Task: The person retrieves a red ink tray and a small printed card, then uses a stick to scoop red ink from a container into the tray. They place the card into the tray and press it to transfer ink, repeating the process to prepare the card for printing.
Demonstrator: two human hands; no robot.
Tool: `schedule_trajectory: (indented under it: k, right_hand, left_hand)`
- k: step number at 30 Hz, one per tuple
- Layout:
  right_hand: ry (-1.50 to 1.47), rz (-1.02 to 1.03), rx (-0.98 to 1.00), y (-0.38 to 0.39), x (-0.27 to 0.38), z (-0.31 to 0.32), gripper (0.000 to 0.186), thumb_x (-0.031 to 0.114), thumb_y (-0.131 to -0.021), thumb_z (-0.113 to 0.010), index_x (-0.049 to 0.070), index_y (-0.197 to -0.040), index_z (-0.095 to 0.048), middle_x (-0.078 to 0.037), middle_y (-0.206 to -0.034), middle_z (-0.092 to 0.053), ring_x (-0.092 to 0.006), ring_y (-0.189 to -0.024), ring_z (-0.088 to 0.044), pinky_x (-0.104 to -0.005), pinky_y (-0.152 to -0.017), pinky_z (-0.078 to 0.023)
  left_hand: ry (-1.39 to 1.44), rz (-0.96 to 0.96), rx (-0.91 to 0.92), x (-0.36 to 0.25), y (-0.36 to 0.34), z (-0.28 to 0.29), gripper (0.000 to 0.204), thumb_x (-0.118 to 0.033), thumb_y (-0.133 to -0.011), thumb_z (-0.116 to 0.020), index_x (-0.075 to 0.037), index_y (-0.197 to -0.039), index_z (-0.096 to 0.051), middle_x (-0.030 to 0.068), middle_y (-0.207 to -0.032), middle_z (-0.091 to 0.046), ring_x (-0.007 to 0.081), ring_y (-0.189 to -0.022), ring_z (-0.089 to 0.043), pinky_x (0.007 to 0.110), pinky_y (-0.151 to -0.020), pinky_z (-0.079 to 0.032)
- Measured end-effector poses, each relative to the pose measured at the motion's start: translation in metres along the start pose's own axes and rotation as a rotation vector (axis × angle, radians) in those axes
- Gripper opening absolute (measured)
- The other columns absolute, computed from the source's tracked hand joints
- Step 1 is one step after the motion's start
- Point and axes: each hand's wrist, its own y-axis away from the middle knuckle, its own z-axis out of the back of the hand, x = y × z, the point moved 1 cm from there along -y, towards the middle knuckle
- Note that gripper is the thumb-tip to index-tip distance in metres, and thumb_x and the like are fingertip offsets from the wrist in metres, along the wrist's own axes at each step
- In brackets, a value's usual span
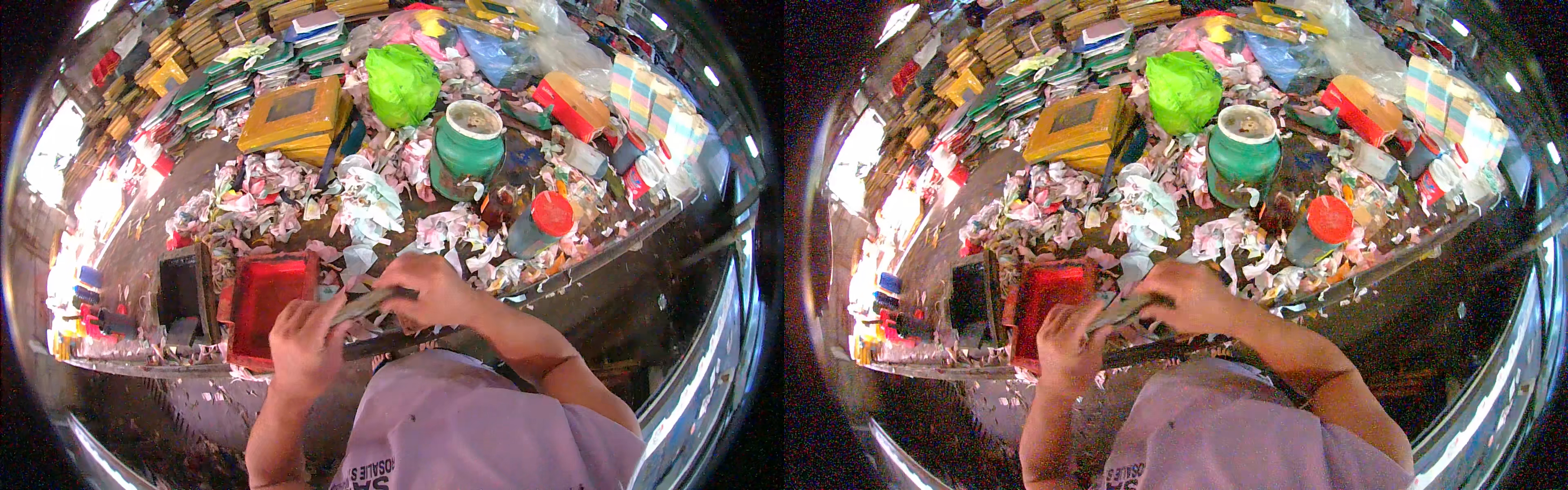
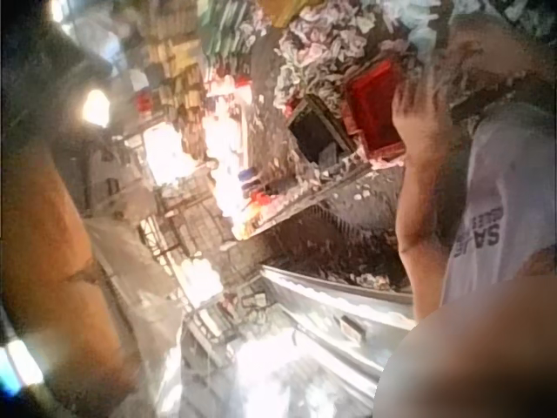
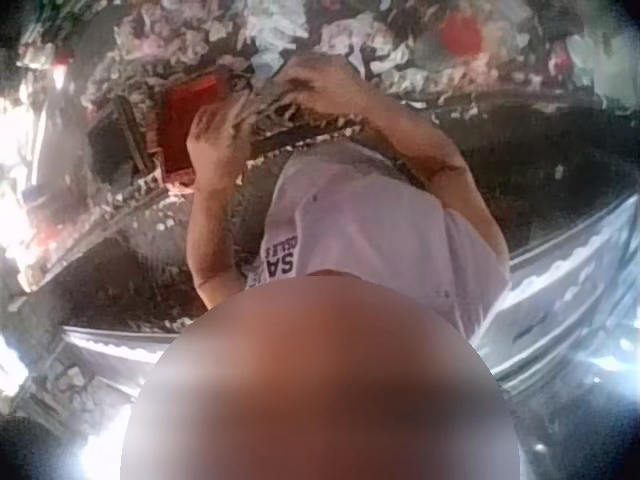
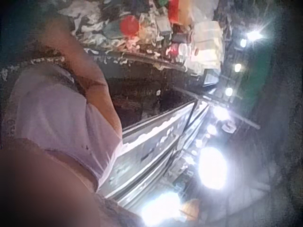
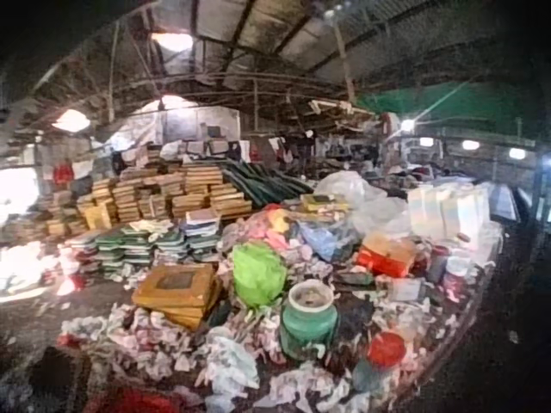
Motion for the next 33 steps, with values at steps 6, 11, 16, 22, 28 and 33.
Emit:
schedule_trajectory:
  k: [6, 11, 16, 22, 28, 33]
  right_hand:
    - [0.363, -0.33, 0.113, 0.027, -0.078, 0.038, 0.033, 0.027, -0.097, -0.081, 0.008, -0.124, -0.077, -0.018, -0.129, -0.076, -0.04, -0.125, -0.071, -0.0506, -0.108, -0.057]
    - [0.46, -0.175, -0.005, -0.02, -0.12, 0.019, 0.049, 0.025, -0.094, -0.085, 0.005, -0.137, -0.07, -0.018, -0.132, -0.069, -0.0416, -0.128, -0.065, -0.0524, -0.112, -0.052]
    - [0.593, -0.342, -0.048, -0.078, -0.159, -0.021, 0.08, 0.045, -0.089, -0.09, 0.003, -0.151, -0.06, -0.022, -0.144, -0.063, -0.0428, -0.138, -0.059, -0.0521, -0.117, -0.049]
    - [0.574, -0.211, 0.156, -0.091, -0.177, -0.095, 0.068, 0.036, -0.084, -0.091, 0.014, -0.144, -0.069, -0.018, -0.134, -0.066, -0.0429, -0.13, -0.062, -0.0539, -0.109, -0.055]
    - [0.135, -0.258, 0.119, -0.095, -0.128, -0.089, 0.05, 0.022, -0.081, -0.08, 0.009, -0.129, -0.078, -0.021, -0.12, -0.078, -0.0418, -0.109, -0.077, -0.0526, -0.099, -0.061]
    - [0.254, 0.027, 0.438, -0.029, -0.032, -0.094, 0.022, 0.026, -0.089, -0.079, 0.012, -0.106, -0.077, -0.018, -0.094, -0.077, -0.0437, -0.086, -0.078, -0.0593, -0.075, -0.064]
  left_hand:
    - [0.462, 0.785, -0.463, 0.01, 0.046, -0.022, 0.038, 0.002, -0.095, -0.083, 0.0, -0.133, -0.077, 0.0032, -0.104, -0.078, 0.012, -0.089, -0.068, 0.03, -0.076, -0.055]
    - [0.559, 0.83, -0.714, -0.001, 0.079, -0.031, 0.038, 0.0, -0.1, -0.079, 0.003, -0.138, -0.073, -0.0006, -0.104, -0.073, 0.0078, -0.085, -0.065, 0.025, -0.071, -0.052]
    - [0.695, 1.062, -0.885, -0.023, 0.12, 0.0, 0.043, 0.002, -0.1, -0.077, 0.001, -0.142, -0.07, 0.0064, -0.111, -0.076, 0.0107, -0.091, -0.071, 0.026, -0.071, -0.058]
    - [0.841, 1.101, -1.027, -0.051, 0.161, 0.045, 0.058, 0.006, -0.097, -0.072, 0.001, -0.154, -0.059, 0.0126, -0.124, -0.073, 0.0205, -0.101, -0.074, 0.033, -0.077, -0.065]
    - [0.841, 1.188, -1.12, -0.054, 0.185, 0.067, 0.06, 0.01, -0.095, -0.073, 0.002, -0.154, -0.062, 0.0113, -0.121, -0.071, 0.0208, -0.096, -0.071, 0.031, -0.075, -0.06]
    - [0.852, 1.135, -1.065, -0.022, 0.195, 0.069, 0.069, -0.007, -0.099, -0.079, 0.001, -0.163, -0.054, 0.0164, -0.128, -0.072, 0.0288, -0.106, -0.073, 0.042, -0.088, -0.062]
